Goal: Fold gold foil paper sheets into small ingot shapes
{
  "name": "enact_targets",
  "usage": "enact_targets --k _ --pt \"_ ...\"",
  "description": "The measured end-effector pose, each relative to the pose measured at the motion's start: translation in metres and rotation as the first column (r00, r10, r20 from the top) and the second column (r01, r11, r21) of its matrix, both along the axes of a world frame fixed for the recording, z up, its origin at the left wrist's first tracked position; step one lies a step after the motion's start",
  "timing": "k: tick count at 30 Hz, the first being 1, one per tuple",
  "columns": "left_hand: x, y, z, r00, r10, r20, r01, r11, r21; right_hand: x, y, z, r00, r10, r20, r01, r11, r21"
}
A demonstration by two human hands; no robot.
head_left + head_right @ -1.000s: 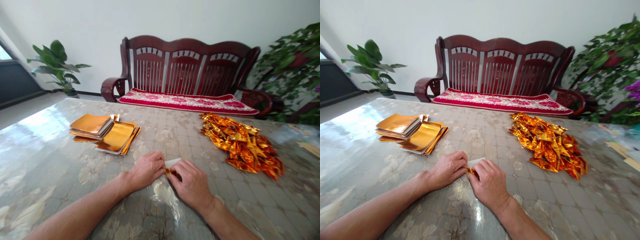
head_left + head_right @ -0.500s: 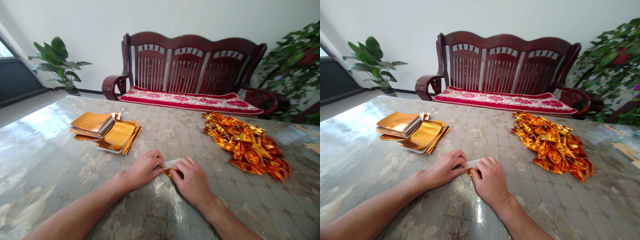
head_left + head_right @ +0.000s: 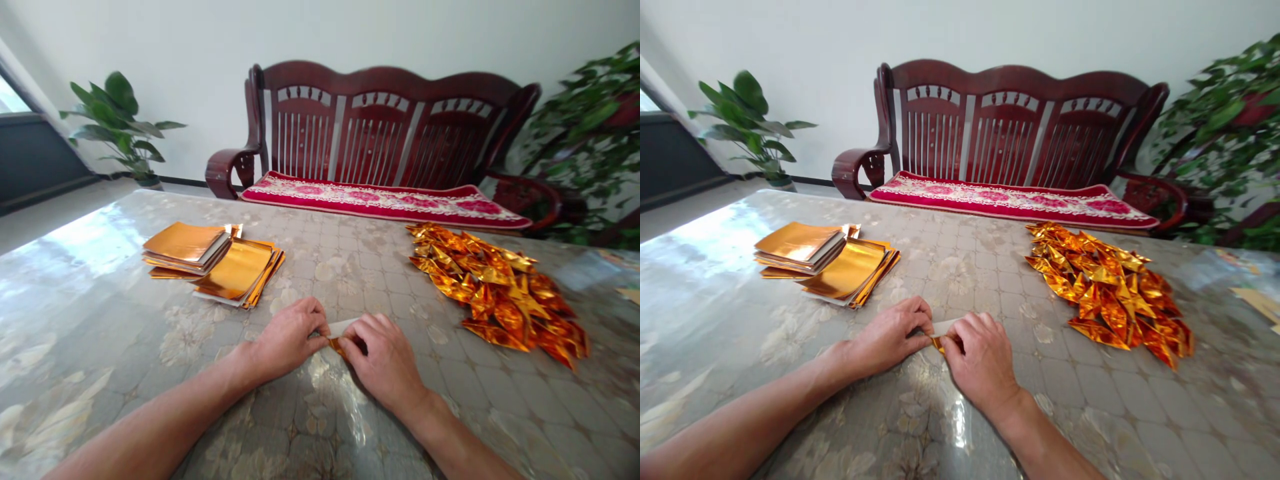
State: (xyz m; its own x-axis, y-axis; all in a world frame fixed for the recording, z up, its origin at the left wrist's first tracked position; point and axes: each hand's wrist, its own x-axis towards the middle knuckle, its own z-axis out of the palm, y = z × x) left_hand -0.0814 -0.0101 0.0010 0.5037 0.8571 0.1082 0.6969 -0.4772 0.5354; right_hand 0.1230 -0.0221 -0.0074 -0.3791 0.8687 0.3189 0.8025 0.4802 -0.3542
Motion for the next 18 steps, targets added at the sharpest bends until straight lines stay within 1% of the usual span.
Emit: enact_targets --k 4,13,18 --pt "-0.0003 -0.0009 0.0028 1.000 0.024 -0.012 -0.024 1.000 -0.005 -0.0009 0.0013 -0.0010 1.000 -0.011 0.012 0.012 1.000 -0.010" --pt "-0.0043 -0.0032 0.0042 0.996 0.086 -0.001 -0.086 0.996 0.011 -0.0009 0.0018 -0.0042 1.000 -0.008 0.029 0.008 1.000 0.014" --pt "0.0015 -0.0057 0.0081 0.985 0.160 -0.071 -0.161 0.987 -0.013 -0.0005 0.0007 -0.0044 0.999 -0.010 0.037 0.010 1.000 0.015"
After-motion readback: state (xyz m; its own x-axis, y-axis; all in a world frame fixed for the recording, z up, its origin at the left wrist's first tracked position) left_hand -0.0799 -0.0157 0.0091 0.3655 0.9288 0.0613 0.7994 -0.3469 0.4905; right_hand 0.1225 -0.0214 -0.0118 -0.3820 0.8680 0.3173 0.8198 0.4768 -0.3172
